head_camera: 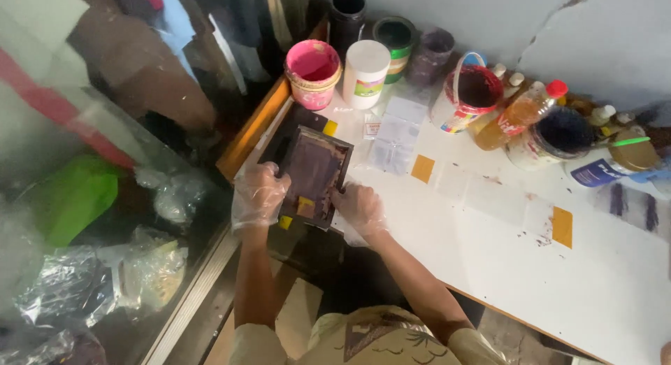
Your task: Mixing ink in a container using a spatula and preparing a screen printing frame on a workbench.
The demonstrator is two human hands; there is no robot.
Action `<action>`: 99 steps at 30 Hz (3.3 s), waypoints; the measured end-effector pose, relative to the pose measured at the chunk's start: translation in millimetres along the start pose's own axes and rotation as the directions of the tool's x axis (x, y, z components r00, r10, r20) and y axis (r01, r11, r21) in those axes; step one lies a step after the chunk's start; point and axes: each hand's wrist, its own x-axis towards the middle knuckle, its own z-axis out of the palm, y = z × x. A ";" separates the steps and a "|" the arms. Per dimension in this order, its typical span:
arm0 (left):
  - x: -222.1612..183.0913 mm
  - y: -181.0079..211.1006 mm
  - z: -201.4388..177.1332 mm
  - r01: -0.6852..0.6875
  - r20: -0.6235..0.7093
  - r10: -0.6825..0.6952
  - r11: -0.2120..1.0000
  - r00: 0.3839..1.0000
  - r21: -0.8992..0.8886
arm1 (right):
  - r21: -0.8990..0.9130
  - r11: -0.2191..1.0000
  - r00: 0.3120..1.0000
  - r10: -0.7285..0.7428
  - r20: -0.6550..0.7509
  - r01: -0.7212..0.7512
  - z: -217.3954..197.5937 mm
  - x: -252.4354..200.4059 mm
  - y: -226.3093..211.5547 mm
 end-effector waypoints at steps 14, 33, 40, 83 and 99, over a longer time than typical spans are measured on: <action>-3.9 221.4 39.3 -0.020 0.290 0.136 0.928 0.947 -0.371 | 0.063 0.978 0.927 0.208 -0.313 -0.198 -122.0 -49.9 203.2; -71.1 449.0 195.1 -0.063 0.409 0.429 0.747 0.805 -0.662 | 0.286 0.913 0.852 0.383 -0.355 -0.292 -215.8 -78.2 391.5; -78.8 467.4 214.5 -0.012 0.441 0.371 0.775 0.818 -0.631 | 0.275 0.944 0.862 0.287 -0.419 -0.181 -216.1 -64.2 426.1; -73.2 461.1 233.8 0.135 0.587 0.297 0.804 0.753 -0.579 | 0.405 0.867 0.832 0.437 -0.342 -0.289 -175.4 -23.7 466.7; -75.7 454.5 242.8 0.051 0.467 0.361 0.745 0.807 -0.665 | 0.414 0.856 0.828 0.457 -0.325 -0.309 -189.3 -34.9 450.3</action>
